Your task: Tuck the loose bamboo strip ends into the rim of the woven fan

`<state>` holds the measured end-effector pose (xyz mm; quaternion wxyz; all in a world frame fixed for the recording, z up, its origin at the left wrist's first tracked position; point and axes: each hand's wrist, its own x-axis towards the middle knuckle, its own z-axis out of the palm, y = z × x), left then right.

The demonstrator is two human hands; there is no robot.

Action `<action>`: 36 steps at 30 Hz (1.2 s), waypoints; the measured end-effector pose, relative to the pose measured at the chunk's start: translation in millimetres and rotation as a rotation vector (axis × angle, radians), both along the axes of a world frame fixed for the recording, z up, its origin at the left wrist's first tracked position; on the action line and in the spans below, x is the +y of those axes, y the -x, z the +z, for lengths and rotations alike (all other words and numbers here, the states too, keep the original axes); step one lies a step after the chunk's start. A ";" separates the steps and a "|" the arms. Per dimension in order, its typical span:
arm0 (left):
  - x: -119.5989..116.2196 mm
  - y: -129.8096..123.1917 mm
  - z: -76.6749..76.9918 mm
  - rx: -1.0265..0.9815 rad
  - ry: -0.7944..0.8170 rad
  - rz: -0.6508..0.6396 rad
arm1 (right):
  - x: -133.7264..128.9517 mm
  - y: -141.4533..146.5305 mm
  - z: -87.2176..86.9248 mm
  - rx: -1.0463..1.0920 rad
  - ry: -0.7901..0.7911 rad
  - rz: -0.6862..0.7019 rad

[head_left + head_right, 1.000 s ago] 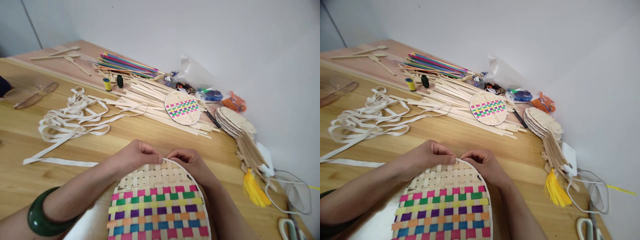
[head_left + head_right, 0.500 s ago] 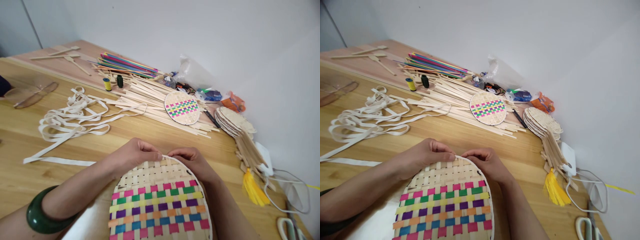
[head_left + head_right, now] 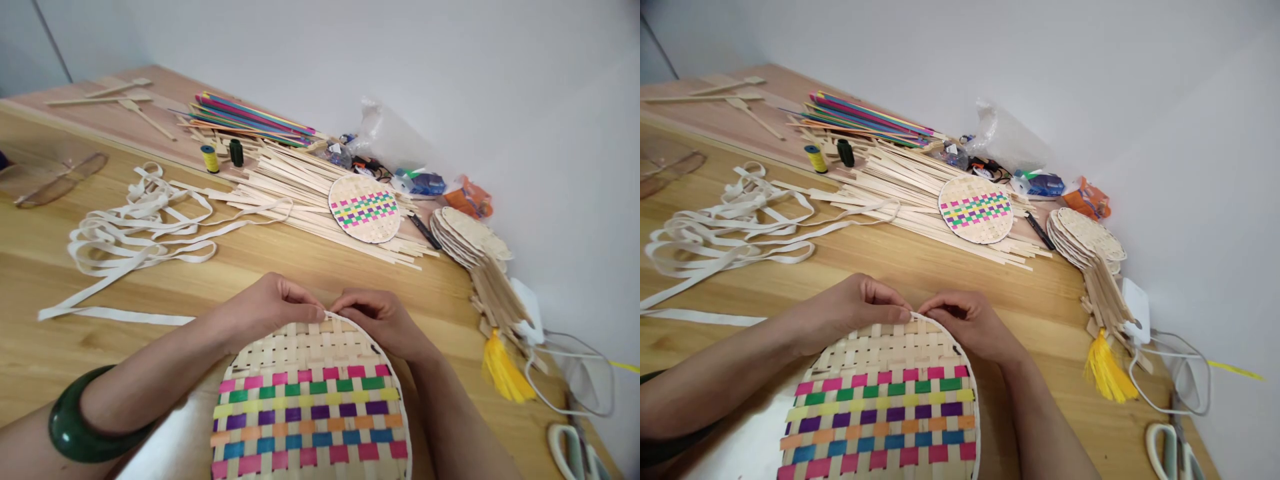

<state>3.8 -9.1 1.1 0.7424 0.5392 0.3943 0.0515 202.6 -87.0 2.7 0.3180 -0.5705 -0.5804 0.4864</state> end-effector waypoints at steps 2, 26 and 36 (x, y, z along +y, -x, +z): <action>0.3 0.1 -0.2 0.002 0.005 0.000 | 0.7 -0.1 -0.8 0.014 0.016 -0.030; 1.5 0.3 -7.4 0.024 -0.046 0.067 | -7.7 9.0 13.6 -0.551 -0.729 0.020; 2.6 -0.5 -12.8 -0.053 0.002 0.044 | -9.1 28.6 -3.8 -0.946 -0.960 0.067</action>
